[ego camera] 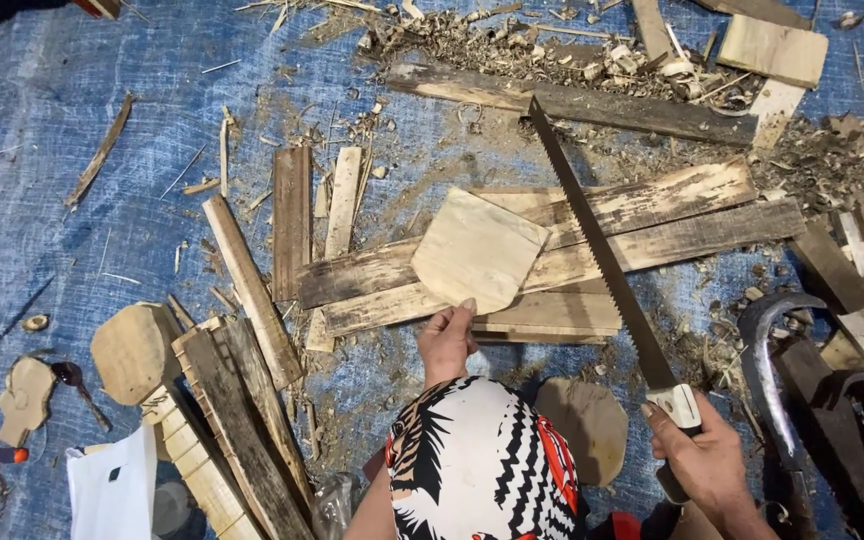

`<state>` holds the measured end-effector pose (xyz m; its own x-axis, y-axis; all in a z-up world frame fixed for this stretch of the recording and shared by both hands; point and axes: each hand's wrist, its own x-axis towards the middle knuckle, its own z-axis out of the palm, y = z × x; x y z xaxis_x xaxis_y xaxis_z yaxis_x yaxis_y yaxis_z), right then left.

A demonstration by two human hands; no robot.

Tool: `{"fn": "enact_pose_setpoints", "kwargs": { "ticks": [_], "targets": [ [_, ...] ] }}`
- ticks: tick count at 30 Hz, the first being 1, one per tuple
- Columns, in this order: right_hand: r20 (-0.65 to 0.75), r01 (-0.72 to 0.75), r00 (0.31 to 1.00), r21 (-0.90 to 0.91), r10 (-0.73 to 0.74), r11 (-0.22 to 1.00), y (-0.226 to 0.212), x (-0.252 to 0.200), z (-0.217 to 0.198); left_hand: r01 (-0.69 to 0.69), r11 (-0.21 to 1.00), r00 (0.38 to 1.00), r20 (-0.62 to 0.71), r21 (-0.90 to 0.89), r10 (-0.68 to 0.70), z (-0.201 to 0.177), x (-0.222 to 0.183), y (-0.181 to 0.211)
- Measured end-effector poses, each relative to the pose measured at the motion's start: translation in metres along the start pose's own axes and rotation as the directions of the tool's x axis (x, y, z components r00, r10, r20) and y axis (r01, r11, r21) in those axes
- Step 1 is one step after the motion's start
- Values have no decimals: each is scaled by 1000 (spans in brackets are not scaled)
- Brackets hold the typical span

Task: Using a hand saw to cut a small piece of wood while sitting on a workshop floor.

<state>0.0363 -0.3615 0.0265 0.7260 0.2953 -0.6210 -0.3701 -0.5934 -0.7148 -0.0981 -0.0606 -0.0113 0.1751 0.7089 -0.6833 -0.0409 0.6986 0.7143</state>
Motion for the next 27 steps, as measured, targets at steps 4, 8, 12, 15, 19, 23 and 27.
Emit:
{"fn": "enact_pose_setpoints", "kwargs": {
  "ticks": [4, 8, 12, 15, 19, 23, 27],
  "targets": [
    [-1, -21, 1000, -6, 21, 1000, -6, -3, -2, -107, 976, 994, 58, 192, 98, -7, -16, 14],
    [-15, -6, 1000, 24, 7, 1000, 1, 3, -3, -233, 909, 972, 110, 346, 207, -24, -9, 24],
    [9, -11, 1000, -18, 12, 1000, 2, 6, -3, -244, 922, 967, 151, 302, 206, -30, -6, 37],
    [12, -15, 1000, -43, 15, 999, 3, 6, -3, -220, 954, 967, 174, 205, 185, -23, -9, 48],
    [40, 59, 997, -9, -59, 998, 25, 20, -7, -312, 903, 927, 305, 294, 220, -14, -11, 80],
    [37, -17, 999, -59, 19, 998, 12, 15, -3, -332, 887, 935, 236, 320, 265, -9, 9, 103],
    [28, -16, 999, -99, 19, 995, 1, 11, 1, -356, 670, 923, 134, 651, 360, -2, 31, 114]
  ]
}}
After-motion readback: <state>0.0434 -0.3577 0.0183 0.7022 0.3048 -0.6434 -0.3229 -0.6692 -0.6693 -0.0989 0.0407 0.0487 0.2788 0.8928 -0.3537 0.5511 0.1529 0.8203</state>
